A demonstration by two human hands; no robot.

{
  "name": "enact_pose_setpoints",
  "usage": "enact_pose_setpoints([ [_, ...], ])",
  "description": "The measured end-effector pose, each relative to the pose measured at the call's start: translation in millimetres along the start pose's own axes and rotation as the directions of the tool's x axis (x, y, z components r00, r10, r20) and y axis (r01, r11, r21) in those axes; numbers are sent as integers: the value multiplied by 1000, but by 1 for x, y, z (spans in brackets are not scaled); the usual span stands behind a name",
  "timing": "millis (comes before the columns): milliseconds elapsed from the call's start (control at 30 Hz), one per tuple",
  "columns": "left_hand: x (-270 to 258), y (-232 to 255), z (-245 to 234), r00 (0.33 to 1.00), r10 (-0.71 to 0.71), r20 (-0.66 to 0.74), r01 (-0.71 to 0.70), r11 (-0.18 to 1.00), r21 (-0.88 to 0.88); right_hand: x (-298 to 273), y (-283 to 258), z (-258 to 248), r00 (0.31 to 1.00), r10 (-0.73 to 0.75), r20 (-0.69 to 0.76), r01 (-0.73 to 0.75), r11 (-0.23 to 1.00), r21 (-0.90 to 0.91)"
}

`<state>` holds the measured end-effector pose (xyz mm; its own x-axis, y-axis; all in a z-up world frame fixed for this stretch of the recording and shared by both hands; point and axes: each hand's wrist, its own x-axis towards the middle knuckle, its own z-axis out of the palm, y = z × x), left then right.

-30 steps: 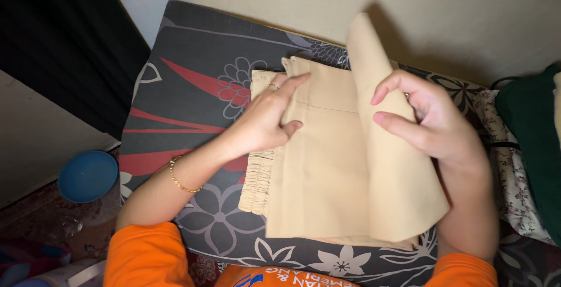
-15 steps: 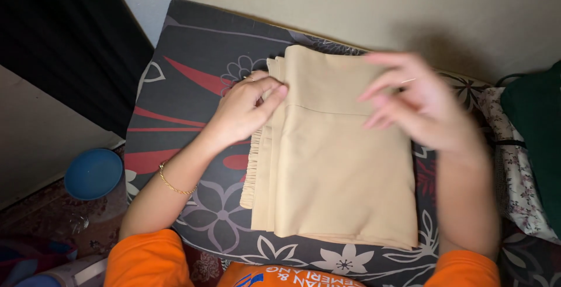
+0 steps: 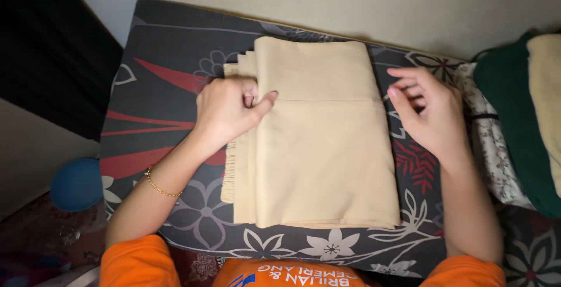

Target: Folding a pair of beige pants and buttoning a grey cardigan.

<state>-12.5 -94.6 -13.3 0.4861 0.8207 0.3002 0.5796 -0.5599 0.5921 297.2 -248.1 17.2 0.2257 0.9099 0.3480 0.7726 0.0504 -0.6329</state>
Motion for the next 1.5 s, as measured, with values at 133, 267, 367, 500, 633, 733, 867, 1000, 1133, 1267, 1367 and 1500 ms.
enact_pose_setpoints([
  [133,-7,9,-15,998,-58,10,59,989,-138,-1,-7,-2,993,-94,-68,93,995,-19],
  [267,-5,1,-20,996,-56,73,62,994,-87,-2,-14,9,985,-163,-61,155,981,-121],
  [367,3,-4,-19,924,-221,311,235,972,-6,-2,-18,27,968,-239,76,251,923,-291],
  [500,1,-3,-18,932,-228,283,229,973,31,-2,-22,35,967,-214,138,249,910,-332],
  [633,1,-7,-15,958,-187,218,192,981,1,-5,1,67,938,-194,287,303,861,-409],
  [733,0,-16,-8,971,-157,183,156,988,17,-8,-10,65,951,-100,293,220,885,-411],
  [867,0,-15,-9,967,-173,188,173,985,21,-9,-8,66,964,-159,213,230,899,-372],
  [1000,0,-17,-9,971,-149,186,154,988,-15,-10,-3,71,949,-133,286,239,895,-376],
  [1133,-2,-13,-14,962,-153,228,146,988,47,-10,-2,70,953,-97,286,195,921,-337],
  [1267,-1,-11,-18,968,-88,237,89,996,7,-8,-18,58,960,-221,170,265,911,-314],
  [1367,4,-2,-20,973,-41,226,51,998,-41,-6,-44,47,963,-260,74,270,929,-255],
  [1500,16,27,-3,951,275,141,-219,923,-317,0,-48,52,898,-12,440,-207,871,445],
])
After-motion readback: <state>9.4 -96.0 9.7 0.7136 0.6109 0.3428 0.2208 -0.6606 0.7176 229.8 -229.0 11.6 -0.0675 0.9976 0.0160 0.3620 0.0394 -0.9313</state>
